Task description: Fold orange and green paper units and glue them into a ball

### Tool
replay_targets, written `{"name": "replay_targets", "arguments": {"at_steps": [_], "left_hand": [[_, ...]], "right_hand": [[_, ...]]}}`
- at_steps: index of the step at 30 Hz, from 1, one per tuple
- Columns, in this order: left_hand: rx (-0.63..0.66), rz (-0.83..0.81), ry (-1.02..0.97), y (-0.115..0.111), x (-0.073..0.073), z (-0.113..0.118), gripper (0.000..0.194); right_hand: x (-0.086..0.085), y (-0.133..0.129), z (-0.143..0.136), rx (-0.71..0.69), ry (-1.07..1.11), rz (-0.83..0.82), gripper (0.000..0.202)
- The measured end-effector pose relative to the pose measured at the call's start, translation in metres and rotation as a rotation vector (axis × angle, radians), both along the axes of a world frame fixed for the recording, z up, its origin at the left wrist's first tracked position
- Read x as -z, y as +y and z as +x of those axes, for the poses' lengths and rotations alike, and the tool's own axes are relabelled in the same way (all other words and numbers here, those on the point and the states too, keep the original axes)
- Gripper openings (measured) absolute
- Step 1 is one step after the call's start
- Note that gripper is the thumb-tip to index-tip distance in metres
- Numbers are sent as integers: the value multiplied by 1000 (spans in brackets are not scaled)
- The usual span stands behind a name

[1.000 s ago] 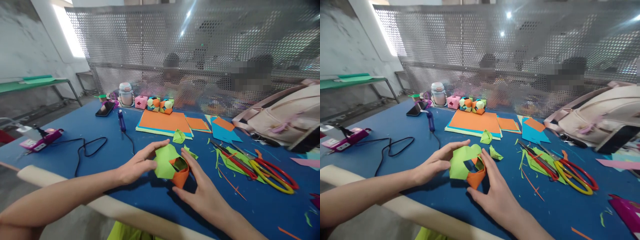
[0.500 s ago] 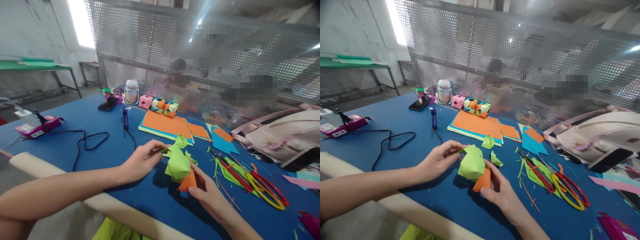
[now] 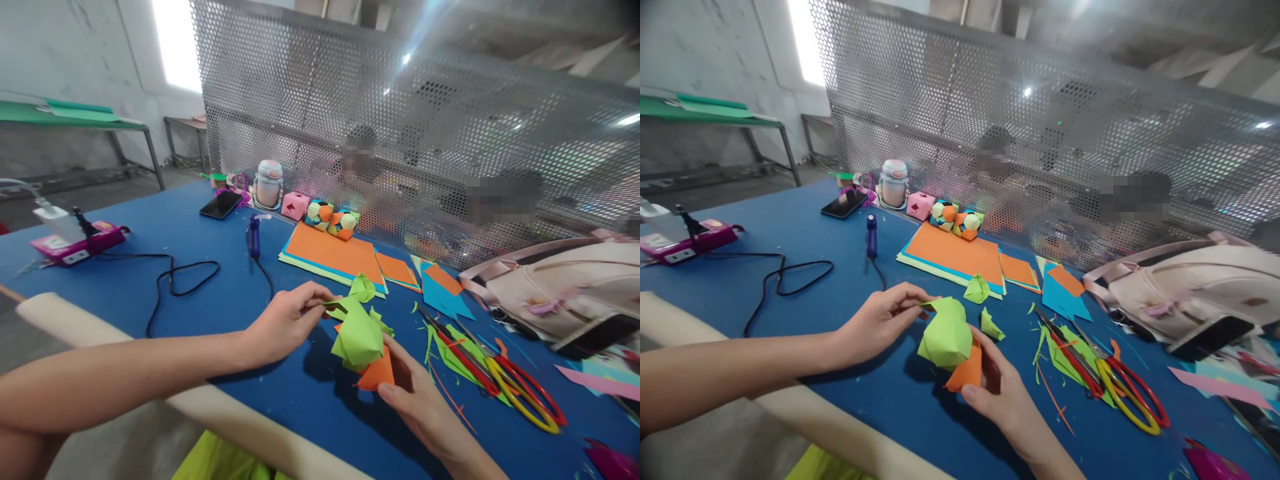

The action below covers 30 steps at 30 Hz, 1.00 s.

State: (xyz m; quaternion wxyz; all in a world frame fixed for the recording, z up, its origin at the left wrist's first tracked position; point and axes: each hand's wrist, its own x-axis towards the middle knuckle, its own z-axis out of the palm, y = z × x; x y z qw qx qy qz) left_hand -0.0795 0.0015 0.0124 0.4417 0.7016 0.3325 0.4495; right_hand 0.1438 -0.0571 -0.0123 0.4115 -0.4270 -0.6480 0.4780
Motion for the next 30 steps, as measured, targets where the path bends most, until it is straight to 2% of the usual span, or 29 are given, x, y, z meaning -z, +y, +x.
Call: {"name": "replay_targets", "arguments": {"at_steps": [4,8,12,17,24,27,30], "left_hand": [[-4,100,-30,-3,-2,1,18],[-61,292,-33,-6,-4,0,14],[-90,444,-62,-6,-3,-2,14],[-73,531,-103,-6,-2,-3,15],[-17,465,-115,-3,1,-3,19],[25,334,-90,1,1,-3,23],[58,138,-36,4,-2,-3,19]], "right_hand": [[-2,-1,-1,7,-19,41,70],[-2,1,2,-48,-62,99,71],[-1,2,3,-59,-169,230,69],[1,-3,2,-23,-303,372,66],[4,-5,-3,92,-471,557,68],[5,-2,-4,133,-541,560,67],[7,2,-6,159,-608,581,68]]}}
